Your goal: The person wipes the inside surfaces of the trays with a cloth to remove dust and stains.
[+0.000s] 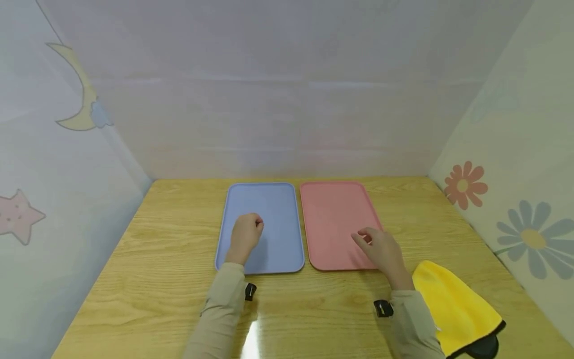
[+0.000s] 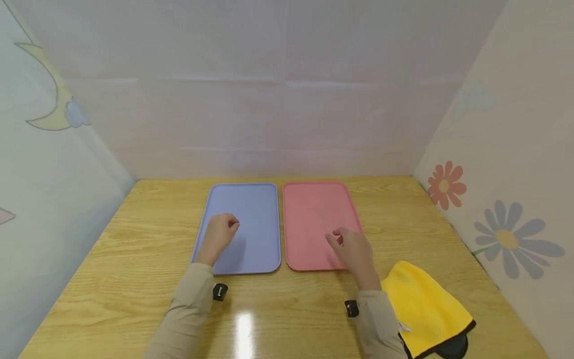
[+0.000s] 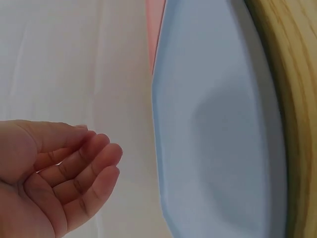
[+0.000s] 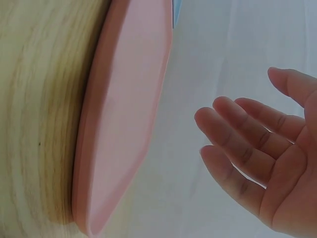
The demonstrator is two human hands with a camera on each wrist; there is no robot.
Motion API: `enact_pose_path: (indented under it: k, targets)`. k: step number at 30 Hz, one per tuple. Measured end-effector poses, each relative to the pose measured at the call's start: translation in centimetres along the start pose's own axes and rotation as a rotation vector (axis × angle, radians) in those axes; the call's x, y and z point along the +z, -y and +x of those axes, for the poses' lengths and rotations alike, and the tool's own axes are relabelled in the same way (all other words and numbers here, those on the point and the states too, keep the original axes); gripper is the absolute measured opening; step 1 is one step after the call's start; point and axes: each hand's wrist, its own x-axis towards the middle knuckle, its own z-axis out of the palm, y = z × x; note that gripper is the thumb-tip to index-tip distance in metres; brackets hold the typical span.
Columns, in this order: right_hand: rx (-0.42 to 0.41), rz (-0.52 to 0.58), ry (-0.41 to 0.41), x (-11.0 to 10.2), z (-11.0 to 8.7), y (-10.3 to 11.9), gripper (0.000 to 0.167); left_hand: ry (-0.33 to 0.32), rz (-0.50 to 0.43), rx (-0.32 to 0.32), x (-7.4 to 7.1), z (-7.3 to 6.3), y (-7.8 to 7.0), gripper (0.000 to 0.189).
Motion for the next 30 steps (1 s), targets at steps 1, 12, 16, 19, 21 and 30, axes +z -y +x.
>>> enact_pose_path:
  k: [1, 12, 16, 19, 21, 30]
  targets:
    - [0.002, 0.001, 0.003, 0.0, -0.1, 0.1, 0.036, -0.006, 0.000, -0.029, -0.1, -0.1, 0.3, 0.008]
    - [-0.006, -0.004, 0.009, 0.0, -0.7, 0.2, 0.033, -0.078, 0.043, -0.170, -1.9, -0.7, 4.7, 0.007]
    - [0.012, 0.001, 0.022, -0.1, -0.9, 0.1, 0.034, -0.046, 0.034, -0.259, -2.6, -0.8, 5.7, 0.007]
    - [0.019, 0.004, 0.032, -0.1, -1.0, 0.3, 0.034, -0.040, 0.040, -0.282, -3.0, -0.9, 6.5, 0.007]
    - [0.016, 0.001, 0.034, -0.1, -1.0, 0.3, 0.034, -0.035, 0.046, -0.277, -3.1, -0.9, 7.0, 0.008]
    - [0.004, 0.001, 0.048, 0.3, -1.0, 0.2, 0.034, 0.039, 0.053, -0.309, -3.3, -0.4, 7.3, 0.005]
